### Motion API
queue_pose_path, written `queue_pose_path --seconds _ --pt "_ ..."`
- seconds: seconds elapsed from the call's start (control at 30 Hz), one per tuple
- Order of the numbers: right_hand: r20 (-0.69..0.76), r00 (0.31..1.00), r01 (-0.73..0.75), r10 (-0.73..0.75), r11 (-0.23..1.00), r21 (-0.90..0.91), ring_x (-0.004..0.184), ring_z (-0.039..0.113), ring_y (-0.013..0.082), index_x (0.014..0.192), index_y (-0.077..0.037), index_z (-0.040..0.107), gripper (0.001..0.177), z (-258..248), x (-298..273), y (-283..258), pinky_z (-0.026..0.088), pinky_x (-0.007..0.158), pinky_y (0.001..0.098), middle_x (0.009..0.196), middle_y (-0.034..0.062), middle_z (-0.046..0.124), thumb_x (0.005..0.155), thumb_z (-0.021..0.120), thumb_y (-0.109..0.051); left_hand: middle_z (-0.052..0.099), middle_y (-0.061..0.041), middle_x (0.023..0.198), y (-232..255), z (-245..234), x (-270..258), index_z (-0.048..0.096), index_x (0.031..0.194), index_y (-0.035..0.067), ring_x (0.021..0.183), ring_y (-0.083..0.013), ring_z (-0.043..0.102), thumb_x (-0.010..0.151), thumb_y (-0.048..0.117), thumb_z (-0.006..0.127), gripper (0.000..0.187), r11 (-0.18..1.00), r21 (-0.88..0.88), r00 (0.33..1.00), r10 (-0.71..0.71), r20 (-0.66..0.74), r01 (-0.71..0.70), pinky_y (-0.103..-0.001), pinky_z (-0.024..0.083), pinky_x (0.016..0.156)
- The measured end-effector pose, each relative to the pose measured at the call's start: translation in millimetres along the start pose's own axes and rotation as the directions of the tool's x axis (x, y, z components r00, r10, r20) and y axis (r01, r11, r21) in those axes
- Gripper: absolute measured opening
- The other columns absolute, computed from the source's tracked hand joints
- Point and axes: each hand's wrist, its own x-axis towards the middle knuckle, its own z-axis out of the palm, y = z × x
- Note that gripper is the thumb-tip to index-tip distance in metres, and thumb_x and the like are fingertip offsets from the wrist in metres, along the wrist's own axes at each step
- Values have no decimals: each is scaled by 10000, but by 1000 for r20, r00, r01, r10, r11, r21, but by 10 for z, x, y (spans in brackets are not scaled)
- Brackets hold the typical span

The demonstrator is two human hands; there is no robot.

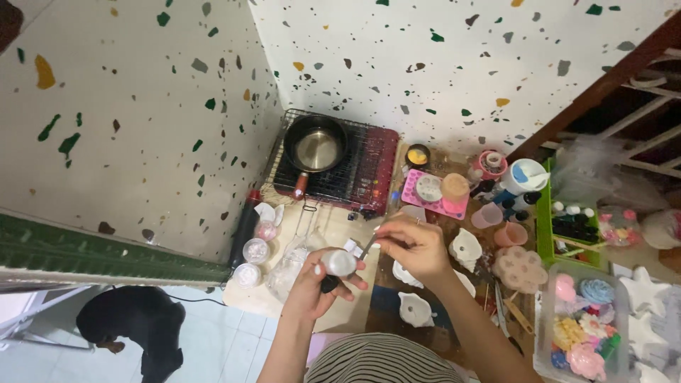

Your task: Making candles by pouring colored wax into molds and adding decorations.

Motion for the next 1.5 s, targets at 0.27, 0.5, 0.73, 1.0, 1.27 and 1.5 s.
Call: queue_pose_path --seconds 0.27,0.5,0.73,1.0,1.27,1.5 --pt "231 811 556 -538 584 -592 940 716 310 1005 50 669 308 125 76 -216 587 831 369 1030 135 697 723 787 7 706 -293 1116 20 244 103 536 1269 -52 974 -467 737 878 501 772 717 998 2 997 -59 -41 59 -429 652 609" --pt "-425 905 -13 -3 999 -35 887 717 217 1070 37 693 176 -347 -271 -353 603 779 339 1036 126 715 959 564 -9 723 -246 1138 97 167 304 575 1309 -80 990 -426 753 921 382 750 628 997 82 1000 -2 -27 4 -398 655 612" --pt "-255 962 -116 97 991 -60 883 645 207 1075 41 686 191 -420 -419 -970 546 788 342 945 140 666 1008 508 23 740 -227 1103 107 197 493 591 1327 -100 906 -360 772 942 254 737 543 969 238 997 -45 -66 59 -357 648 617" --pt "-124 992 11 -35 981 -193 917 652 200 1075 20 696 152 -383 -262 -981 516 829 342 1007 110 735 983 578 -7 755 -210 1054 73 307 618 647 1254 -112 914 -312 776 948 246 733 479 948 303 996 -91 -19 93 -352 654 640" --pt "-91 995 20 -36 984 -175 891 656 203 1056 10 707 134 -385 -200 -876 521 797 338 980 100 745 980 597 -7 759 -203 1028 45 288 654 667 1218 -117 924 -295 776 948 340 757 538 937 330 993 -118 3 110 -342 649 650" --pt "-77 996 -60 53 994 -91 821 616 178 1034 31 717 152 -409 -216 -778 503 715 300 956 116 718 1000 583 -33 763 -196 1033 63 324 687 673 1218 -103 914 -289 777 926 389 756 578 932 345 993 -121 -4 115 -333 644 634"
